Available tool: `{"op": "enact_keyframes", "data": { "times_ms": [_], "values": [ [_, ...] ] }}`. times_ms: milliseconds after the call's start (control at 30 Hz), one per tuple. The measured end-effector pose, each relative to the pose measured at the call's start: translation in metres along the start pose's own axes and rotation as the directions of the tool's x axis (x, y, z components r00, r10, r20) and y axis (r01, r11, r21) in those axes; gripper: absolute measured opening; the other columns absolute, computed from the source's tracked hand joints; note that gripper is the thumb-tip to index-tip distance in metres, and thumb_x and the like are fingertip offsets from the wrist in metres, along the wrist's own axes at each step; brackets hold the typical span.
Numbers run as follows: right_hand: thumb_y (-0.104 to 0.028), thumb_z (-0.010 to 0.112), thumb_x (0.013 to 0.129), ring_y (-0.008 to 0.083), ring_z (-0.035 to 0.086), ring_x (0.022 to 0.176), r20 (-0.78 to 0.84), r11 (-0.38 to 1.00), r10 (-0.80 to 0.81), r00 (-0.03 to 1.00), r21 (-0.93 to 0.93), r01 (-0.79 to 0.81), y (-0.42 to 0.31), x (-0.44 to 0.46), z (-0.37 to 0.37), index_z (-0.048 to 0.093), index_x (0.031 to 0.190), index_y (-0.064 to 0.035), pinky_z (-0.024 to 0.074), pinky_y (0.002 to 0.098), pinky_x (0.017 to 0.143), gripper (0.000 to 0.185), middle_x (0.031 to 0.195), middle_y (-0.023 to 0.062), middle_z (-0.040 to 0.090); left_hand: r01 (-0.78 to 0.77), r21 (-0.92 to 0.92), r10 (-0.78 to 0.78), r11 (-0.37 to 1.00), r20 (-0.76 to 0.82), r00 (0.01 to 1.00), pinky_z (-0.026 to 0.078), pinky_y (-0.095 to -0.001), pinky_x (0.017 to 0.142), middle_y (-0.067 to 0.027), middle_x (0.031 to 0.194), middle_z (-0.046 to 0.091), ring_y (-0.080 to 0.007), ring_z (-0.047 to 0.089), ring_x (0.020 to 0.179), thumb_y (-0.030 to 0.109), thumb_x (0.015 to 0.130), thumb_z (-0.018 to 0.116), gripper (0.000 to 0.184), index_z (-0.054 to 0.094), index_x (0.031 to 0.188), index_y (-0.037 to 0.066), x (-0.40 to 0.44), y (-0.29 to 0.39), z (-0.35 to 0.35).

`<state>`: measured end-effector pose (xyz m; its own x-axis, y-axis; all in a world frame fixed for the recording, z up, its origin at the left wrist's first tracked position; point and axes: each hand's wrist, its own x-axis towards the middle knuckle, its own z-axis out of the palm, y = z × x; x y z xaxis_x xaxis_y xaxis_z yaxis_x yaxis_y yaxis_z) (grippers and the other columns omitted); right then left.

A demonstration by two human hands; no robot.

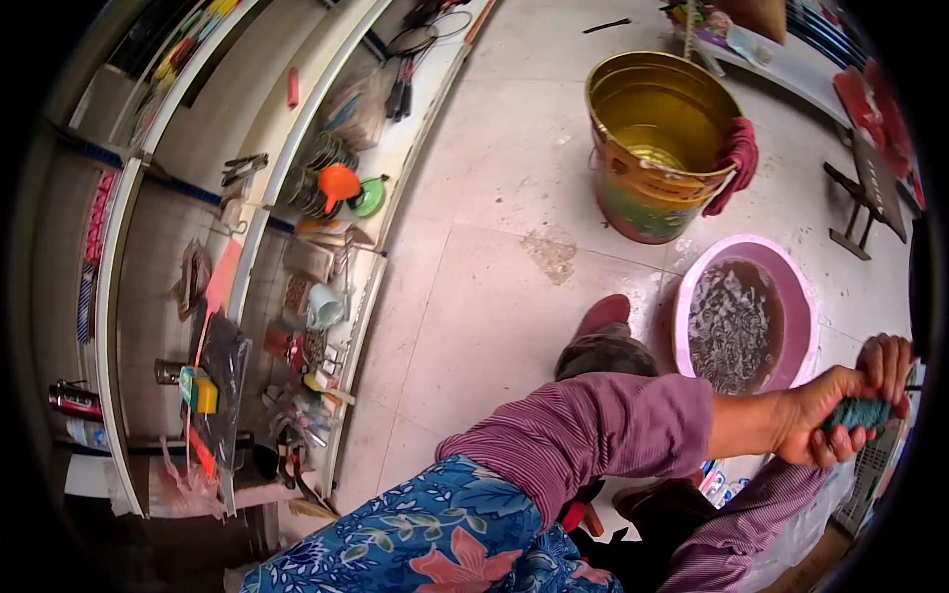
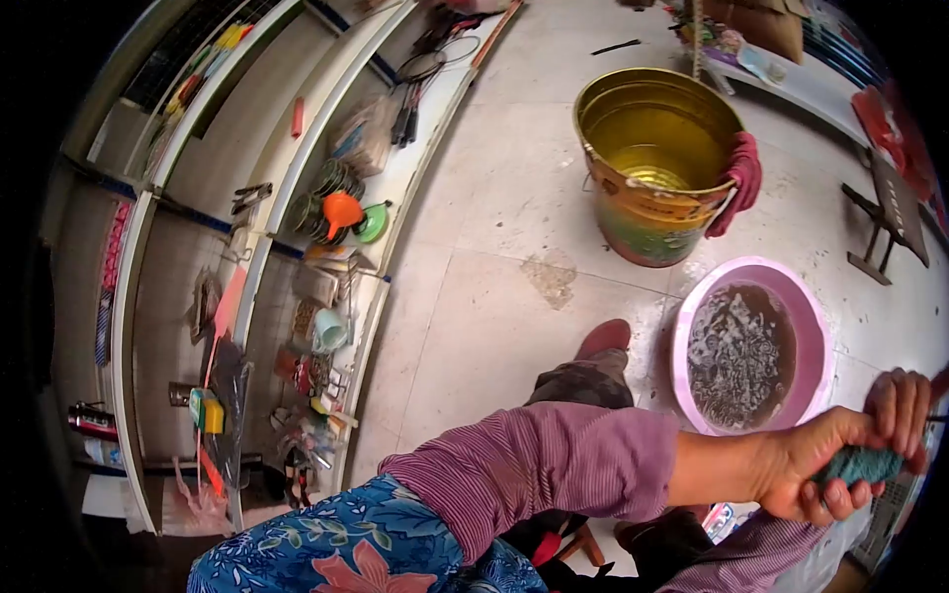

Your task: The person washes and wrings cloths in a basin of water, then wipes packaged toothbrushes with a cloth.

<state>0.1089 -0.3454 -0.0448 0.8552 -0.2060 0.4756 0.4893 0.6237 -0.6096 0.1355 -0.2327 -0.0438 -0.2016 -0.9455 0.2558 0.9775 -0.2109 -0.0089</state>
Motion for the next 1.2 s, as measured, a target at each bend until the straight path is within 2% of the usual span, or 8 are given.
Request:
{"op": "enact_keyframes", "data": {
  "times_ms": [233, 400, 567, 733, 833, 900, 1000, 1200],
  "values": [
    [-0.038, 0.058, 0.088, 0.0176, 0.025, 0.083, -0.511, 0.910, 0.051, 0.858, -0.329, -0.250, -0.008, -0.003, 0.026, 0.032, 0.118, -0.0007, 0.0312, 0.0385, 0.073, 0.054, 0.090, 0.0041, 0.035, 0.033, 0.037, -0.025, 0.999, -0.185, 0.982, 0.024, -0.0161, 0.032, -0.0040, 0.058, 0.044, -0.0064, 0.037, 0.038, 0.011, 0.067, 0.059, 0.016, 0.044, 0.066, 0.007, 0.006, 0.012, 0.008],
    [-0.031, 0.057, 0.091, 0.0123, 0.031, 0.060, -0.702, 0.846, 0.074, 0.709, -0.332, -0.417, -0.026, 0.017, 0.014, 0.045, 0.107, 0.0003, 0.0368, 0.0313, 0.058, 0.038, 0.068, 0.0000, 0.035, -0.098, 0.307, 0.226, 0.947, -0.412, 0.883, 0.019, -0.0200, 0.034, -0.0048, 0.051, 0.039, -0.0090, 0.033, 0.037, -0.002, 0.066, 0.054, 0.024, 0.034, 0.057, 0.008, 0.000, 0.019, 0.017],
    [-0.025, 0.055, 0.093, 0.0090, 0.035, 0.045, -0.778, 0.782, 0.117, 0.617, -0.312, -0.540, -0.038, 0.037, -0.025, 0.052, 0.098, 0.0004, 0.0397, 0.0269, 0.047, 0.026, 0.054, -0.0025, 0.035, -0.178, 0.428, 0.403, 0.886, -0.524, 0.751, 0.024, -0.0319, 0.033, -0.0096, 0.057, 0.039, -0.0155, 0.035, 0.037, -0.005, 0.063, 0.054, 0.046, 0.030, 0.103, -0.003, 0.009, 0.021, 0.007],
    [-0.019, 0.052, 0.095, 0.0084, 0.035, 0.044, -0.852, 0.740, 0.087, 0.516, -0.292, -0.606, -0.038, 0.038, -0.030, 0.053, 0.093, -0.0008, 0.0381, 0.0262, 0.044, 0.019, 0.052, -0.0024, 0.035, -0.168, 0.516, 0.469, 0.840, -0.535, 0.703, 0.025, -0.0354, 0.034, -0.0107, 0.058, 0.040, -0.0171, 0.036, 0.038, -0.004, 0.063, 0.054, 0.048, 0.030, 0.106, -0.003, 0.017, 0.019, -0.001],
    [-0.017, 0.050, 0.096, 0.0085, 0.037, 0.044, -0.797, 0.704, 0.012, 0.604, -0.422, -0.571, -0.029, 0.042, -0.017, 0.053, 0.089, -0.0014, 0.0378, 0.0250, 0.043, 0.018, 0.052, -0.0022, 0.037, -0.123, 0.545, 0.474, 0.829, -0.570, 0.672, 0.025, -0.0371, 0.034, -0.0113, 0.058, 0.041, -0.0183, 0.036, 0.039, -0.005, 0.065, 0.053, 0.047, 0.031, 0.106, -0.001, 0.027, 0.022, -0.012],
    [-0.017, 0.050, 0.096, 0.0088, 0.040, 0.043, -0.671, 0.212, 0.282, 0.686, -0.654, -0.726, -0.018, 0.069, 0.029, 0.054, 0.088, -0.0018, 0.0369, 0.0245, 0.042, 0.017, 0.051, -0.0014, 0.041, -0.101, 0.544, 0.467, 0.833, -0.593, 0.656, 0.025, -0.0375, 0.034, -0.0116, 0.059, 0.041, -0.0188, 0.037, 0.040, -0.005, 0.066, 0.052, 0.045, 0.032, 0.107, 0.000, 0.033, 0.025, -0.017],
    [-0.016, 0.049, 0.096, 0.0097, 0.042, 0.042, -0.706, -0.030, 0.209, 0.677, -0.697, -0.717, -0.011, 0.073, 0.023, 0.055, 0.090, -0.0026, 0.0368, 0.0247, 0.041, 0.016, 0.051, 0.0003, 0.045, -0.052, 0.514, 0.448, 0.856, -0.689, 0.570, 0.026, -0.0373, 0.036, -0.0134, 0.063, 0.043, -0.0199, 0.041, 0.045, -0.005, 0.069, 0.050, 0.044, 0.033, 0.109, 0.001, 0.038, 0.029, -0.018],
    [-0.018, 0.049, 0.094, 0.0159, 0.045, 0.054, -0.624, -0.201, 0.199, 0.755, -0.781, -0.592, -0.022, 0.067, -0.039, 0.054, 0.093, -0.0009, 0.0384, 0.0290, 0.052, 0.018, 0.063, 0.0068, 0.049, -0.170, 0.476, 0.486, 0.863, -0.689, 0.537, 0.041, -0.0449, 0.051, -0.0185, 0.092, 0.052, -0.0268, 0.055, 0.065, -0.002, 0.075, 0.048, 0.036, 0.038, 0.110, -0.001, 0.061, 0.029, -0.042]
  ]
}}
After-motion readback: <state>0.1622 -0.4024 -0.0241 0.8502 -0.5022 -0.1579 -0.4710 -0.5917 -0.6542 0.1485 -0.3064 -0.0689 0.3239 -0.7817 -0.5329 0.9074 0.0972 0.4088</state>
